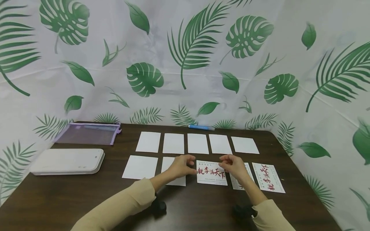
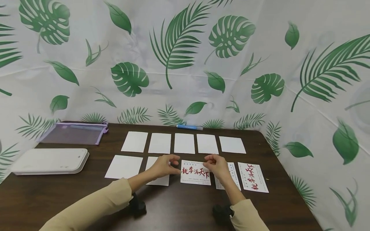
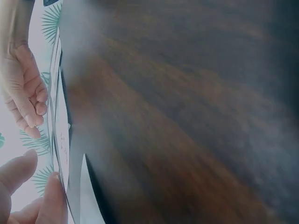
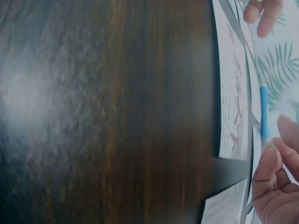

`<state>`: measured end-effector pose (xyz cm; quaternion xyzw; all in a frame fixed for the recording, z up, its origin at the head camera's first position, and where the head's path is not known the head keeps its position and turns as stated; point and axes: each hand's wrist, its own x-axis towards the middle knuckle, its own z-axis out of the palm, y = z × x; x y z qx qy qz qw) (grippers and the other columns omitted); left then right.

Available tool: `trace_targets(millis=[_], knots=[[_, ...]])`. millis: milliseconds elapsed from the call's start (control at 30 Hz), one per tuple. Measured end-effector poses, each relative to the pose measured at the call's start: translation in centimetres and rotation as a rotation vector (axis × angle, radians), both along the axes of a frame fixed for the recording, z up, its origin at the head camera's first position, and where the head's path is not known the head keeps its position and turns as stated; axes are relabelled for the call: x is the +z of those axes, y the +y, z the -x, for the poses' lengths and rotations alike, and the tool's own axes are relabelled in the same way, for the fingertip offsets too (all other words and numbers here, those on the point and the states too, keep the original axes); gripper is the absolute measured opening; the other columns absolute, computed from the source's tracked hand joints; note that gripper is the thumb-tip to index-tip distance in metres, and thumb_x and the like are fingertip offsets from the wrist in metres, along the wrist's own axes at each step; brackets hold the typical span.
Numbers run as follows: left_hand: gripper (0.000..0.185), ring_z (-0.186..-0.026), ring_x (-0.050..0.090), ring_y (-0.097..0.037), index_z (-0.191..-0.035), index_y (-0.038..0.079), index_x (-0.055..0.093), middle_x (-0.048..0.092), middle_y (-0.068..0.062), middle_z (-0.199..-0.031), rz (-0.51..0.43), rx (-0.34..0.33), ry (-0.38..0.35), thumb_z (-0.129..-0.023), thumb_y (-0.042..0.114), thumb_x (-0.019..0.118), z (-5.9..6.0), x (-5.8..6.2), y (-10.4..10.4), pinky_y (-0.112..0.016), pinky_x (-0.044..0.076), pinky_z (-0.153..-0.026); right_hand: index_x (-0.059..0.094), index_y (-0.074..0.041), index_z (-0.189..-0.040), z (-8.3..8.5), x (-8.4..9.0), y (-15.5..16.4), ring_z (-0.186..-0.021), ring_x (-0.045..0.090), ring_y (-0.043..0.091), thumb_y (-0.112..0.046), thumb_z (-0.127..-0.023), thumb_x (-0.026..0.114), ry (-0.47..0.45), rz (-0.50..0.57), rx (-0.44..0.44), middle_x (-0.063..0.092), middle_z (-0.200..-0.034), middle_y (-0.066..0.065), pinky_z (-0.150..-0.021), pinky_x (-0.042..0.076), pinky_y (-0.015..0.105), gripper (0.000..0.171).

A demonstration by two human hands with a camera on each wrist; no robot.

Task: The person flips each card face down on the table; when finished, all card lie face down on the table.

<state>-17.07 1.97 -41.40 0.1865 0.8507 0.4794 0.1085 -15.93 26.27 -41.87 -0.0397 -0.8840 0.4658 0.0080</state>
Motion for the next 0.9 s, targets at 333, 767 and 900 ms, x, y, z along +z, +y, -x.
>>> trace_targets(millis=[333,767,900], knots=[[0.057,-0.087,0.06,-0.02,-0.12,-0.002,0.059,0.066,-0.008,-0.092,0.072,-0.001,0.03,-0.07,0.013,0.082,0.2,-0.5,1.0,-0.032,0.048,-0.076,0.06,0.007,-0.108,0.1,-0.5,0.7,-0.067,0.053,0.014,-0.001,-0.079,0.07,-0.028,-0.067,-0.022,0.061,-0.079,0.008,-0.054,0.047,0.022,0.032],[0.056,-0.069,0.05,-0.009,-0.117,-0.003,0.061,0.064,-0.001,-0.081,0.146,-0.003,0.095,-0.067,0.01,0.083,0.7,-0.7,1.9,-0.022,0.043,-0.064,0.06,0.006,-0.108,0.4,-1.2,0.6,-0.062,0.05,0.014,0.0,-0.076,0.071,-0.021,-0.136,-0.041,0.058,-0.074,0.005,-0.051,0.044,0.024,0.034],[0.054,-0.069,0.05,-0.009,-0.114,-0.002,0.062,0.064,-0.003,-0.081,0.171,-0.01,0.099,-0.066,0.009,0.084,0.8,-0.8,2.1,-0.023,0.041,-0.062,0.06,0.006,-0.106,0.5,-1.2,0.5,-0.06,0.049,0.013,0.001,-0.074,0.071,-0.008,-0.167,-0.035,0.057,-0.072,0.005,-0.051,0.042,0.024,0.034]])
